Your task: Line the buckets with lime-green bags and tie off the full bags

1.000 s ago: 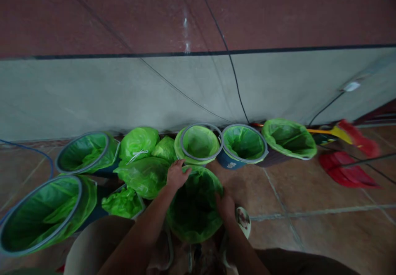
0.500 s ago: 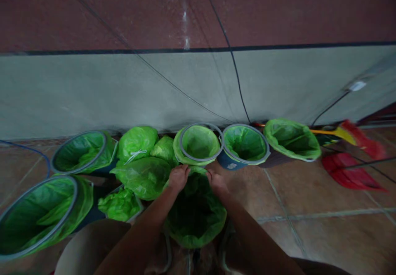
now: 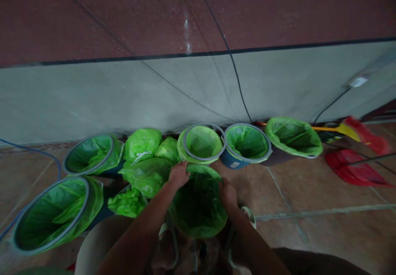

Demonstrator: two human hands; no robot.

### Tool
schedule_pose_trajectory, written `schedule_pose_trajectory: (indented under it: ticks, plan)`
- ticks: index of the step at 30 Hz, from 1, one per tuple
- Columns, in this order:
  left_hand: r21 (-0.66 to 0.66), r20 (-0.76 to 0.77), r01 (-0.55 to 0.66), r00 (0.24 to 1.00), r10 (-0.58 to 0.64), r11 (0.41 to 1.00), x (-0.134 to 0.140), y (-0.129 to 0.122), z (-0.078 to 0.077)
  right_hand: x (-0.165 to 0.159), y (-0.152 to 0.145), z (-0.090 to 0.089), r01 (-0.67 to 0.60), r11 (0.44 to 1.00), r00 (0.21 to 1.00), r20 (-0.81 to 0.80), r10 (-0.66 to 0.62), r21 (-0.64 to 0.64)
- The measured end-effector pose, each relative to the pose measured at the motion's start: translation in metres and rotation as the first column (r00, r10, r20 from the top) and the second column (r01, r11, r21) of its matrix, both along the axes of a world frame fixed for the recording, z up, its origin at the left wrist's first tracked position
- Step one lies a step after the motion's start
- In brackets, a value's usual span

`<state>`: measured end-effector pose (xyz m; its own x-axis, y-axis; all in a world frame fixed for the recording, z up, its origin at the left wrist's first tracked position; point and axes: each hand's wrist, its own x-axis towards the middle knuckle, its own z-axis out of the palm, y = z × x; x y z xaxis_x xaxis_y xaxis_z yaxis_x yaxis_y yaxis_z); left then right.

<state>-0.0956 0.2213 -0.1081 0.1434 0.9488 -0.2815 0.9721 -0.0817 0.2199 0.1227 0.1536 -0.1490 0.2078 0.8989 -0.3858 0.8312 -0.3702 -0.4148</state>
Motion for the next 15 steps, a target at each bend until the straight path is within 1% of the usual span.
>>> schedule_pose_trajectory:
  ticks: [1, 3, 5, 6, 9, 11, 13, 15]
  plan:
    - [0.002, 0.019, -0.021, 1.000, 0.021, 1.000, -0.003, -0.001, 0.002, 0.001, -0.012, -0.002, 0.060, 0.998, 0.998, 0.004, -0.060, -0.008]
    - [0.000, 0.069, -0.070, 0.995, 0.070, 0.998, -0.006, -0.003, 0.004, 0.002, -0.031, -0.005, 0.135, 0.991, 0.991, -0.011, -0.136, -0.018]
    - [0.010, 0.117, -0.110, 0.987, 0.108, 0.994, -0.006, -0.003, 0.005, 0.003, -0.039, -0.004, 0.163, 0.987, 0.986, -0.039, -0.162, 0.013]
    - [0.021, 0.134, -0.120, 0.984, 0.116, 0.993, -0.005, -0.003, 0.005, 0.004, -0.039, -0.001, 0.166, 0.985, 0.985, -0.048, -0.164, 0.047]
    - [0.071, 0.142, -0.101, 0.986, 0.090, 0.992, 0.003, -0.002, 0.005, 0.009, -0.021, 0.010, 0.147, 0.974, 0.989, -0.035, -0.143, 0.172]
    - [0.097, 0.117, -0.052, 0.992, 0.041, 0.994, 0.010, -0.002, 0.003, 0.012, -0.002, 0.016, 0.091, 0.971, 0.996, -0.021, -0.089, 0.222]
    - [0.101, 0.081, -0.003, 0.997, -0.005, 0.995, 0.014, -0.004, -0.003, 0.012, 0.014, 0.017, 0.013, 0.976, 1.000, -0.025, -0.008, 0.219]
    - [0.066, 0.042, 0.029, 0.999, -0.032, 0.997, 0.017, -0.006, -0.010, 0.011, 0.024, 0.012, -0.073, 0.981, 0.995, -0.054, 0.084, 0.178]
